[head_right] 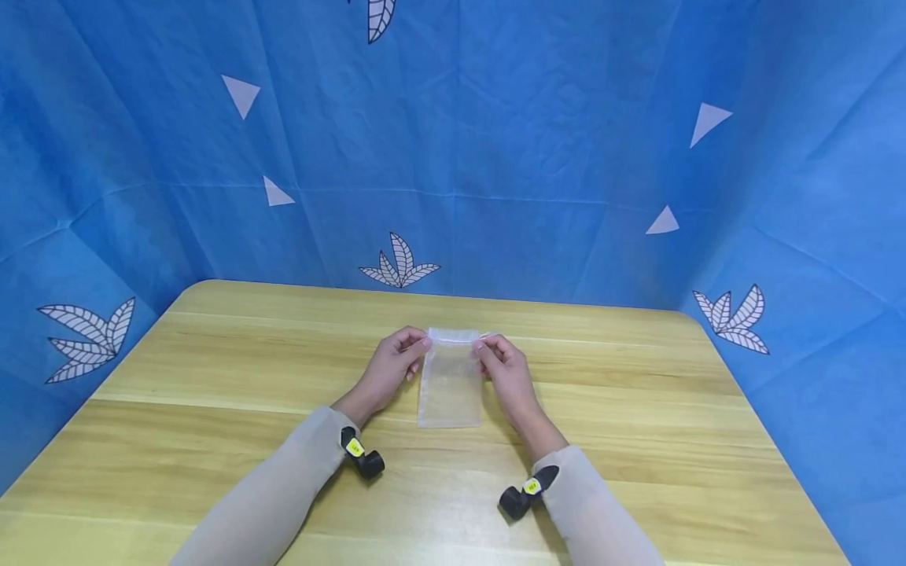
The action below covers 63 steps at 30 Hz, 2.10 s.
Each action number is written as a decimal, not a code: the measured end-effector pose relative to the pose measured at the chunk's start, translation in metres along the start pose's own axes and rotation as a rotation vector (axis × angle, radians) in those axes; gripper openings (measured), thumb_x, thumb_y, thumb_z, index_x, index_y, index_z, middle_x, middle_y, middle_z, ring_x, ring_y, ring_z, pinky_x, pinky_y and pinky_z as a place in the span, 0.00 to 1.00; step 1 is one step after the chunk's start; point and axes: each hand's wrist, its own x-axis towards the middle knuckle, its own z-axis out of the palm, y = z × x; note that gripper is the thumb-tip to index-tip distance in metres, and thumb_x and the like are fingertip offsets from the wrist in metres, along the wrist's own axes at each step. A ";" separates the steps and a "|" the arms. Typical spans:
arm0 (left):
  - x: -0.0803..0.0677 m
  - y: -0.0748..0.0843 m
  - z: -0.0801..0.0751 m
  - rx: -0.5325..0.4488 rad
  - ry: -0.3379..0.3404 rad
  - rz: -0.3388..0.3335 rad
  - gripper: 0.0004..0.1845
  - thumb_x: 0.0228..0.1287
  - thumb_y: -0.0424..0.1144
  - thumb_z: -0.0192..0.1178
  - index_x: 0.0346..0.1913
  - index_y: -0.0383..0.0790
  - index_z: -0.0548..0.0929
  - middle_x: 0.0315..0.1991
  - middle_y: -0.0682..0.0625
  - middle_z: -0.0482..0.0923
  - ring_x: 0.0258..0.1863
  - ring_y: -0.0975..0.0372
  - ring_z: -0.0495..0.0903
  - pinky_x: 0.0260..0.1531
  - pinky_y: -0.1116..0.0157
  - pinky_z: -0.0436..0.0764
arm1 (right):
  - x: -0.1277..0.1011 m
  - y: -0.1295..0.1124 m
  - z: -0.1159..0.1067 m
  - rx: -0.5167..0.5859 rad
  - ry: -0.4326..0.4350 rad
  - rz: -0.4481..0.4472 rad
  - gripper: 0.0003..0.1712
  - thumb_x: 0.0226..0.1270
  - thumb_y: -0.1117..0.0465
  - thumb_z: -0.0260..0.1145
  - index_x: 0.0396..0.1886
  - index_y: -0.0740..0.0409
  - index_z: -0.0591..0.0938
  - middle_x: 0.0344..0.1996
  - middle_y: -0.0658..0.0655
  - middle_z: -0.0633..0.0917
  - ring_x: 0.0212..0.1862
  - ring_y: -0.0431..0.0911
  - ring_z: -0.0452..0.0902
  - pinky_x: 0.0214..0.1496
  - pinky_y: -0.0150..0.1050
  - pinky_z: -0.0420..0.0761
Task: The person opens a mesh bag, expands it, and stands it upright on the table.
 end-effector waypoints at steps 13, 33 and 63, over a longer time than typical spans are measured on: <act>-0.001 0.002 0.003 0.011 0.010 0.028 0.07 0.74 0.40 0.55 0.44 0.40 0.76 0.25 0.50 0.69 0.21 0.64 0.67 0.17 0.72 0.68 | 0.001 -0.003 0.002 0.061 0.117 0.017 0.07 0.70 0.64 0.64 0.37 0.66 0.78 0.25 0.53 0.75 0.27 0.43 0.69 0.27 0.30 0.70; 0.000 0.001 -0.001 -0.034 0.047 0.076 0.13 0.66 0.37 0.64 0.51 0.41 0.78 0.34 0.48 0.85 0.19 0.64 0.67 0.16 0.72 0.65 | 0.000 -0.003 0.001 -0.035 0.063 0.010 0.06 0.71 0.62 0.63 0.37 0.62 0.79 0.26 0.53 0.76 0.28 0.42 0.70 0.29 0.31 0.73; 0.001 0.003 -0.002 0.006 -0.023 0.047 0.18 0.69 0.35 0.61 0.61 0.42 0.78 0.36 0.49 0.78 0.21 0.65 0.70 0.16 0.73 0.69 | -0.002 -0.002 0.000 -0.090 0.019 -0.030 0.15 0.73 0.60 0.62 0.43 0.72 0.79 0.24 0.52 0.74 0.28 0.42 0.67 0.29 0.31 0.71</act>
